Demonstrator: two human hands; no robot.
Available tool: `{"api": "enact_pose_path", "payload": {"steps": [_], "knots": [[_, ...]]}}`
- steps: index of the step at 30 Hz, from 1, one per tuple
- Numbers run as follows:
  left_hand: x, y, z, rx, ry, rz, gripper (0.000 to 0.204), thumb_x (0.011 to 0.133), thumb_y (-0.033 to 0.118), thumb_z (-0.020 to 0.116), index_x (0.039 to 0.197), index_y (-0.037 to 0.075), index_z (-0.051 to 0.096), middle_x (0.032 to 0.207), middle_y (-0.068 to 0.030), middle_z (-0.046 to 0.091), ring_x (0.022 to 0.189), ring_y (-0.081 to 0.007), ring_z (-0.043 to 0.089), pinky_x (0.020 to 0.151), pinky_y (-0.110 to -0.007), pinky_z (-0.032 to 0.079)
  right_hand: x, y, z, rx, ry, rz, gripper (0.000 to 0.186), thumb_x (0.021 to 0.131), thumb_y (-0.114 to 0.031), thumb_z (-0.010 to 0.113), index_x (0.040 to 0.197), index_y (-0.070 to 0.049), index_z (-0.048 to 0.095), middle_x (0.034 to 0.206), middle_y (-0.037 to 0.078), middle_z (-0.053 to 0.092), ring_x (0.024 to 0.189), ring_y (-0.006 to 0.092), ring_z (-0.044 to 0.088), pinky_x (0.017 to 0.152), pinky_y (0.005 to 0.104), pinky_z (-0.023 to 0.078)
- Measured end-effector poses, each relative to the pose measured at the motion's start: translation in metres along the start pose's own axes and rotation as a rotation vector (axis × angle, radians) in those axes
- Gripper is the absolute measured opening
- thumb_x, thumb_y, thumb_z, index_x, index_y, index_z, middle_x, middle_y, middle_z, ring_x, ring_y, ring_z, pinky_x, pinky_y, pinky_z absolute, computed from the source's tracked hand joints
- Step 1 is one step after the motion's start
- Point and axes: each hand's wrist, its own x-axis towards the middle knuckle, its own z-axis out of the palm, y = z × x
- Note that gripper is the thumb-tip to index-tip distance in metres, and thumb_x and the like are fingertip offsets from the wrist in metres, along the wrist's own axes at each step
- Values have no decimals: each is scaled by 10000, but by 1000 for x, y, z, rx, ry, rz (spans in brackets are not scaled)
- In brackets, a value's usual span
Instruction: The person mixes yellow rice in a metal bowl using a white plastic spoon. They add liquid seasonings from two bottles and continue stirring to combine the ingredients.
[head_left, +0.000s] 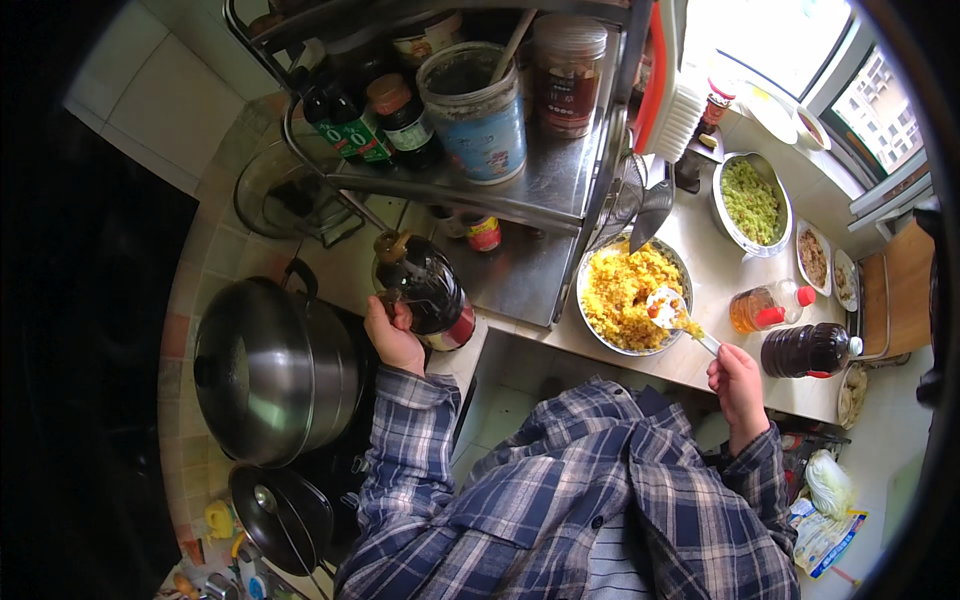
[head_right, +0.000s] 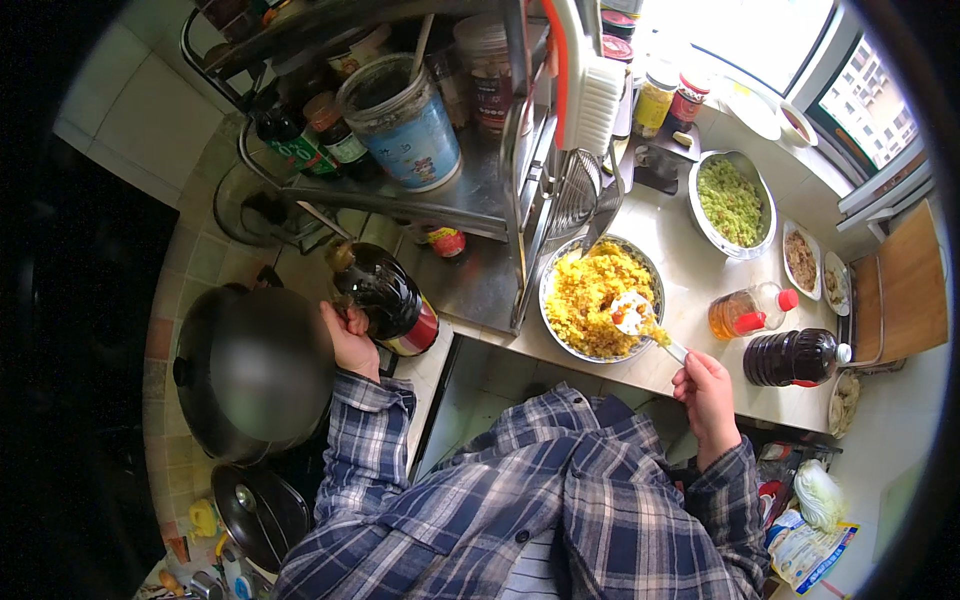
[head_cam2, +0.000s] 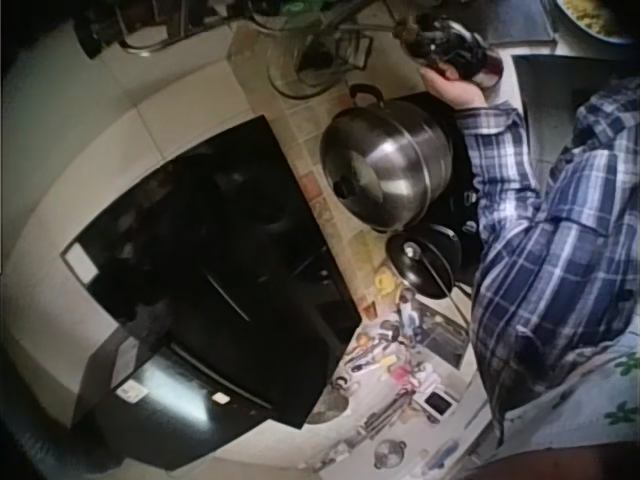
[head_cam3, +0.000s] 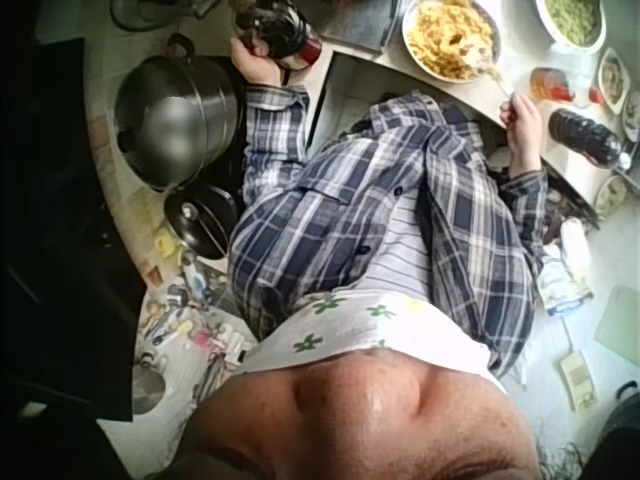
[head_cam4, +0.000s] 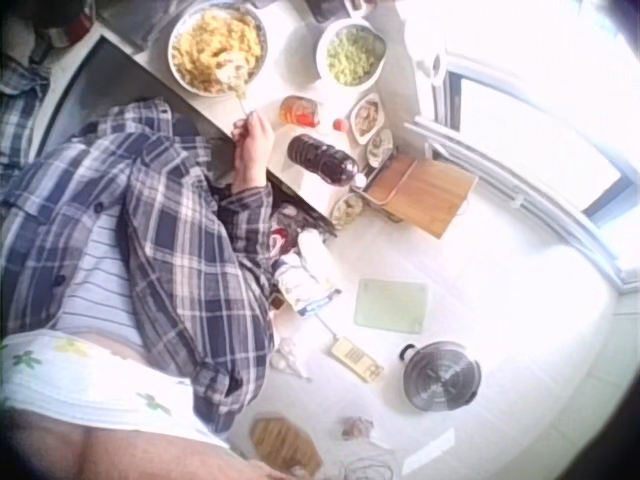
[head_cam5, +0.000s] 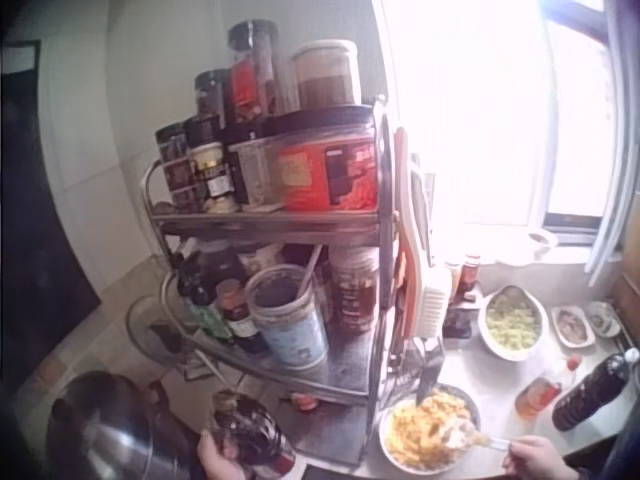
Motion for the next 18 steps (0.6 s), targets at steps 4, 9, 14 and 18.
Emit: {"api": "enact_pose_path", "payload": {"steps": [4,9,14,18], "knots": [[7,-1,4,-50,-24,38,423,996,430,473,704,124,461,611,41,413,527,-70,336,510,-247,243,1,-2,3,-2,-4,-6,254,1003,-181,524,1152,12,595,695,41,618,523,91,549,500,203,461],[19,-22,18,-41,-70,76,406,1011,418,457,723,131,459,646,45,401,574,-65,331,538,-237,240,-2,-2,6,-8,-23,-18,257,1002,-177,522,1153,18,593,695,44,616,522,91,545,503,205,464],[38,-37,22,27,-162,150,389,1019,405,467,746,129,433,689,28,390,630,-90,326,598,-271,258,-3,1,5,-15,-13,-17,256,1004,-171,515,1154,21,595,700,47,619,527,100,552,502,207,464],[43,-26,23,232,-219,104,334,1001,370,511,862,67,516,803,23,502,720,-93,445,649,-260,374,-2,4,1,-10,-12,-5,258,1003,-172,518,1157,19,596,698,48,618,524,101,553,498,208,462]]}}
